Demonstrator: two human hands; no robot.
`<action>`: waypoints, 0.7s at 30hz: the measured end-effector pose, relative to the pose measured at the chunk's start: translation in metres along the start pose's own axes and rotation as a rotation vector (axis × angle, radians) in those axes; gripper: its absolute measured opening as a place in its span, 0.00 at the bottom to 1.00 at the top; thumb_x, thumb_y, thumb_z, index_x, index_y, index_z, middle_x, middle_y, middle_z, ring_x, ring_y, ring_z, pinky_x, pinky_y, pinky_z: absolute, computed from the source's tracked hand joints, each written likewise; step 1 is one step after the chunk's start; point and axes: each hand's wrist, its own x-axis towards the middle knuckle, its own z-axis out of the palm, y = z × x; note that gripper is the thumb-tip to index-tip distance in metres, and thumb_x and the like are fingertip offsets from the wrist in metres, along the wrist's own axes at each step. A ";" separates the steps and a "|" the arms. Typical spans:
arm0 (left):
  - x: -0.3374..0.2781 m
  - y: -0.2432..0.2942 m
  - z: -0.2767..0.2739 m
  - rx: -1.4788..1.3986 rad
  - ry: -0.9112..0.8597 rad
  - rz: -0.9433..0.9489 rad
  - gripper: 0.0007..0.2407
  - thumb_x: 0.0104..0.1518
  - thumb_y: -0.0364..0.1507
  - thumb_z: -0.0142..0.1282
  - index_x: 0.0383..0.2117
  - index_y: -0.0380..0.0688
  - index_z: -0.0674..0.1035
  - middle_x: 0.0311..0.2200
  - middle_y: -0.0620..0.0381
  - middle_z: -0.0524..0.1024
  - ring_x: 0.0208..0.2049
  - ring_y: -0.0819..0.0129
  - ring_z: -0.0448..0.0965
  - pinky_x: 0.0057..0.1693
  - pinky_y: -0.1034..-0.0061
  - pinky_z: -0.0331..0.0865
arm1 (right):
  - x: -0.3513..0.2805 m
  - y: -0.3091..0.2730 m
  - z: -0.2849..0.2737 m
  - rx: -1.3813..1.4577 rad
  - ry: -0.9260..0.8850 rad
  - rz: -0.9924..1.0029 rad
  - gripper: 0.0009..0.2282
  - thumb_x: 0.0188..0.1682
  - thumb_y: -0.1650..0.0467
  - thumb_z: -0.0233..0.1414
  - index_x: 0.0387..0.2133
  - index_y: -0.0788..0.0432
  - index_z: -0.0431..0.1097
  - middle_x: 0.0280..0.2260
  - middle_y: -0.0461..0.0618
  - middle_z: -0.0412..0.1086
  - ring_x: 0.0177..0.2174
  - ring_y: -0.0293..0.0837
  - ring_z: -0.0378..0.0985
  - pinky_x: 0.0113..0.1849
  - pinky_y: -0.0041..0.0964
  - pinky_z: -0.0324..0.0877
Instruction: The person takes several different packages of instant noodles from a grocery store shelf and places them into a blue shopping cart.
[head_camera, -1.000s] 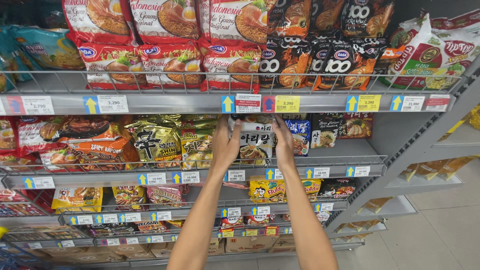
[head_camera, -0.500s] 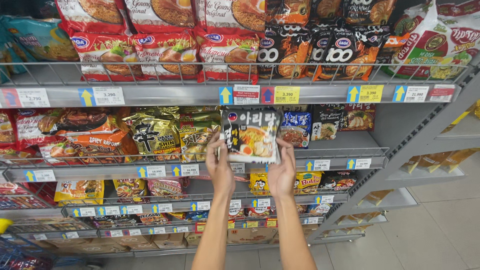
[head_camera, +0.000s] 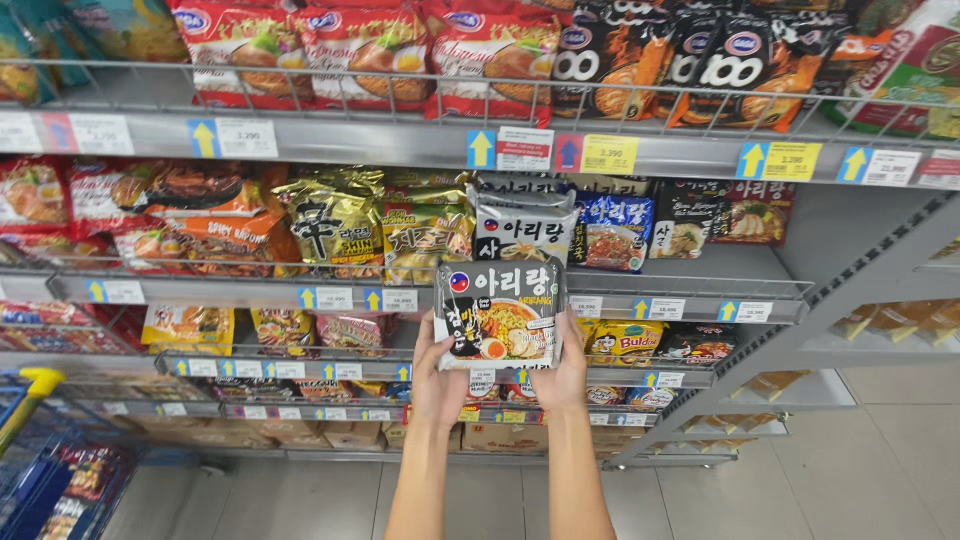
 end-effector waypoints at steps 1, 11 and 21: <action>-0.010 0.003 0.001 -0.001 0.008 0.006 0.26 0.64 0.18 0.55 0.71 0.52 0.76 0.73 0.46 0.77 0.75 0.44 0.75 0.81 0.39 0.64 | -0.008 0.002 -0.002 -0.003 -0.001 0.010 0.40 0.59 0.58 0.59 0.86 0.40 0.52 0.80 0.64 0.61 0.72 0.68 0.68 0.69 0.73 0.66; -0.080 0.058 -0.019 0.033 0.205 0.027 0.35 0.72 0.23 0.53 0.88 0.54 0.60 0.89 0.36 0.49 0.88 0.39 0.50 0.86 0.43 0.45 | -0.039 0.075 -0.009 -0.083 0.037 0.243 0.33 0.60 0.71 0.61 0.81 0.45 0.65 0.71 0.66 0.73 0.64 0.63 0.80 0.63 0.67 0.74; -0.126 0.126 -0.098 -0.082 0.442 0.335 0.31 0.76 0.29 0.51 0.87 0.50 0.63 0.83 0.43 0.68 0.82 0.45 0.68 0.81 0.48 0.64 | -0.066 0.212 0.022 0.089 0.001 0.602 0.26 0.59 0.67 0.63 0.72 0.56 0.74 0.70 0.63 0.76 0.67 0.58 0.79 0.67 0.63 0.71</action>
